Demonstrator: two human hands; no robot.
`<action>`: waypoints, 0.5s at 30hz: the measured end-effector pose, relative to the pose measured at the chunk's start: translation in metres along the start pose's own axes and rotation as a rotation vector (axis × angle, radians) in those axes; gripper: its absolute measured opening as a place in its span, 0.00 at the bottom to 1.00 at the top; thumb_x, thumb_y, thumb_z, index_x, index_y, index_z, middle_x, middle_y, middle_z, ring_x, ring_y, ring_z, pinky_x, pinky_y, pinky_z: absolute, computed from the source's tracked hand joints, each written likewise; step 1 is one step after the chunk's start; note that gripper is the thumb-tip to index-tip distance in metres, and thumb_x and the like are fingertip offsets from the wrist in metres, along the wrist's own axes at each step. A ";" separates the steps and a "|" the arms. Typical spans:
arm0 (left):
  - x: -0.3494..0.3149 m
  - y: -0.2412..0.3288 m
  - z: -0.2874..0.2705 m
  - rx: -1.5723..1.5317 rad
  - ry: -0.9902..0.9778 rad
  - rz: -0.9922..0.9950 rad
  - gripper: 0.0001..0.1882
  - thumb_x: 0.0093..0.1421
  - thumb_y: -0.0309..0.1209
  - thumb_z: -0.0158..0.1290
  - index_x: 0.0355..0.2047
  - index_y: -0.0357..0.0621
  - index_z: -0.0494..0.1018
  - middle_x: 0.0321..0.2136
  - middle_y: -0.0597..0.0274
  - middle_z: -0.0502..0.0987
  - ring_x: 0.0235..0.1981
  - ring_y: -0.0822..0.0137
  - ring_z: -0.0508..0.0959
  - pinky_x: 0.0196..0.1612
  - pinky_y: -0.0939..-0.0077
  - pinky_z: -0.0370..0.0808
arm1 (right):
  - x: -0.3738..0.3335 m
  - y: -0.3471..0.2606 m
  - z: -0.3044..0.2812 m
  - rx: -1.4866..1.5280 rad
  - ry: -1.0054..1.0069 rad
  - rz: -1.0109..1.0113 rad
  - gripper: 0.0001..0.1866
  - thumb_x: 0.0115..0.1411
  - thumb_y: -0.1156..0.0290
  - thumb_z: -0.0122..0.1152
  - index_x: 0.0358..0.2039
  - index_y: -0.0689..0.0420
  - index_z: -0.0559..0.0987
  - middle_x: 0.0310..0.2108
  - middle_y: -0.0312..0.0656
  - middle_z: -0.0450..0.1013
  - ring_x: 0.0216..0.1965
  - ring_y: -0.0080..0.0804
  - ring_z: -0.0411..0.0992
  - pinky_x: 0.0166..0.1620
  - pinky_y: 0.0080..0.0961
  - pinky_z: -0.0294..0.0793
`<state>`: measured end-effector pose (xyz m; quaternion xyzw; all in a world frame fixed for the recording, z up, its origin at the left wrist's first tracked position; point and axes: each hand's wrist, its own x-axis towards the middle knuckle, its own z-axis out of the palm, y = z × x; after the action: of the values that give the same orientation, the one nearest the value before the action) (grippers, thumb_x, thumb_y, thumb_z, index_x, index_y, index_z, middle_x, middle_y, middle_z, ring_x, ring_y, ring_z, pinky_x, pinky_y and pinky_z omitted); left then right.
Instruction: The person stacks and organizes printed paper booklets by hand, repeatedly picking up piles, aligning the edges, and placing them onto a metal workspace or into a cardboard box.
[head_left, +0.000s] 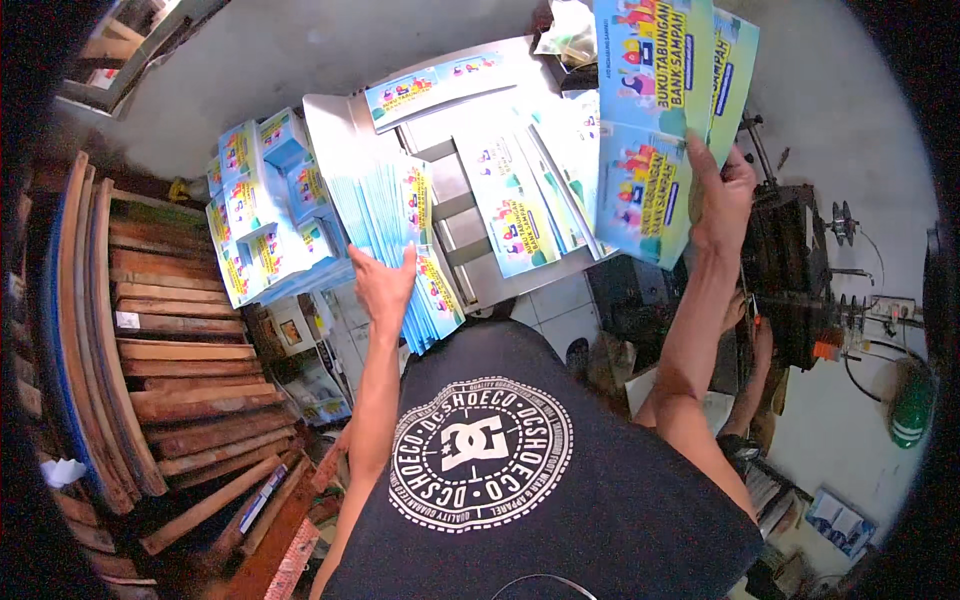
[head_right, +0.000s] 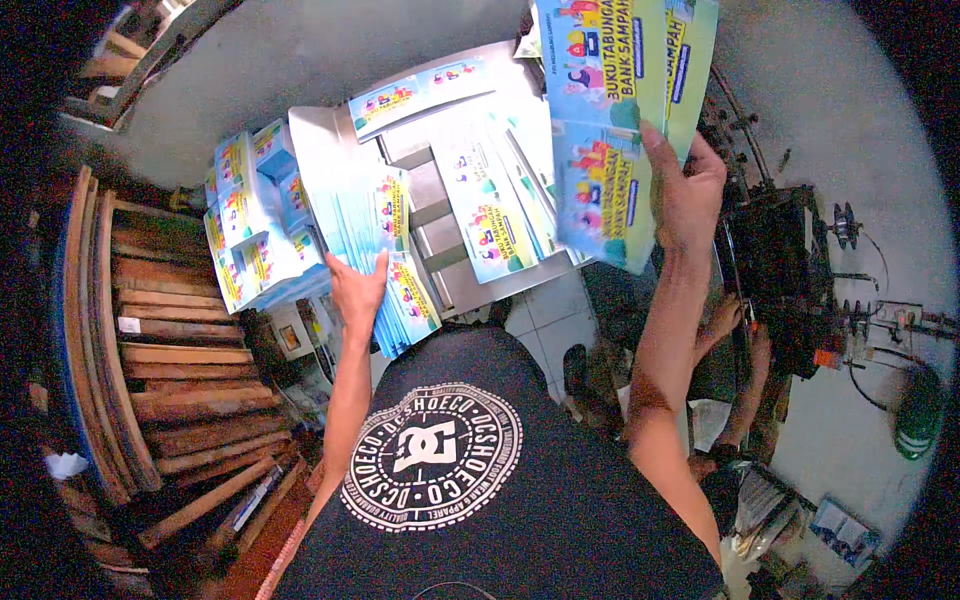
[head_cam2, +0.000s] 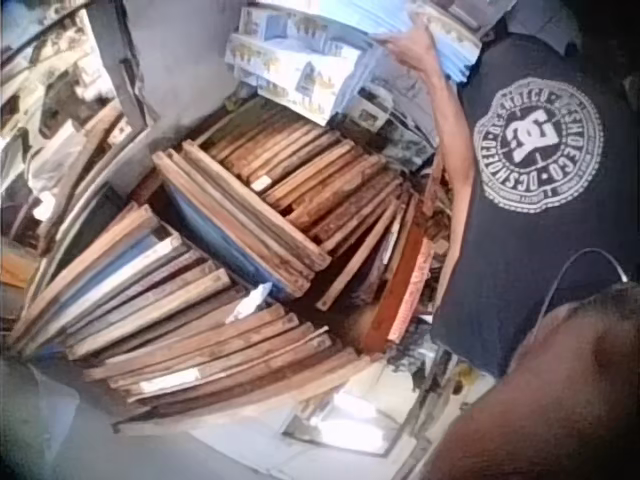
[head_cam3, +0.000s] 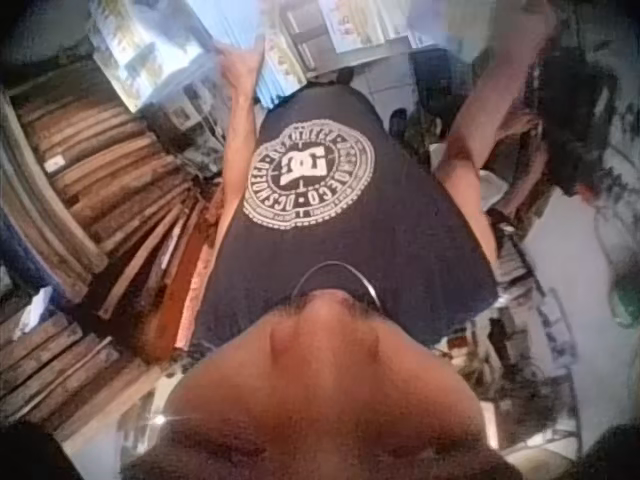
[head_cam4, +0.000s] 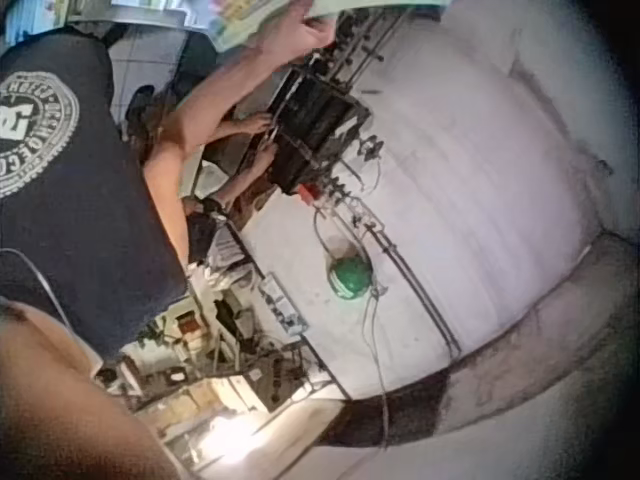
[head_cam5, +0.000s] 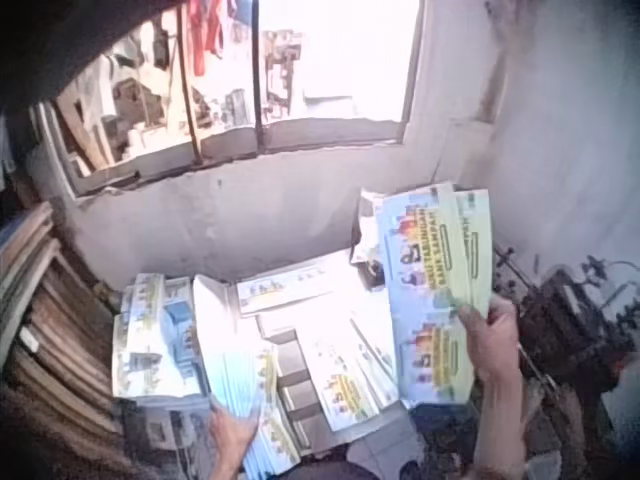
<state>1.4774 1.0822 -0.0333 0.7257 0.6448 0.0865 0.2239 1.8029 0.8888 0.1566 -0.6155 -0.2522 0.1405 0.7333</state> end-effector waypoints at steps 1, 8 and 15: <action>0.000 0.000 -0.001 0.001 0.000 0.004 0.58 0.49 0.55 0.62 0.64 0.22 0.46 0.55 0.26 0.66 0.53 0.36 0.72 0.56 0.50 0.70 | 0.005 -0.003 -0.003 -0.178 -0.010 0.039 0.15 0.62 0.67 0.65 0.44 0.64 0.81 0.37 0.42 0.80 0.34 0.24 0.77 0.39 0.23 0.77; -0.003 0.004 -0.001 0.011 0.010 0.007 0.59 0.49 0.56 0.62 0.64 0.23 0.47 0.55 0.27 0.67 0.52 0.36 0.73 0.55 0.50 0.70 | 0.065 0.135 -0.048 -0.940 -0.226 0.220 0.14 0.61 0.61 0.62 0.41 0.57 0.84 0.29 0.46 0.80 0.32 0.30 0.78 0.37 0.31 0.75; -0.006 -0.003 -0.006 -0.012 0.005 -0.052 0.59 0.48 0.55 0.63 0.65 0.24 0.46 0.58 0.32 0.65 0.56 0.40 0.72 0.57 0.50 0.69 | 0.017 0.023 0.006 -0.892 0.046 -0.443 0.11 0.69 0.67 0.52 0.43 0.60 0.78 0.26 0.40 0.77 0.29 0.25 0.76 0.34 0.26 0.73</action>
<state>1.4710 1.0778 -0.0287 0.7072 0.6634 0.0860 0.2287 1.8161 0.9070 0.1382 -0.8039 -0.3962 -0.1538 0.4161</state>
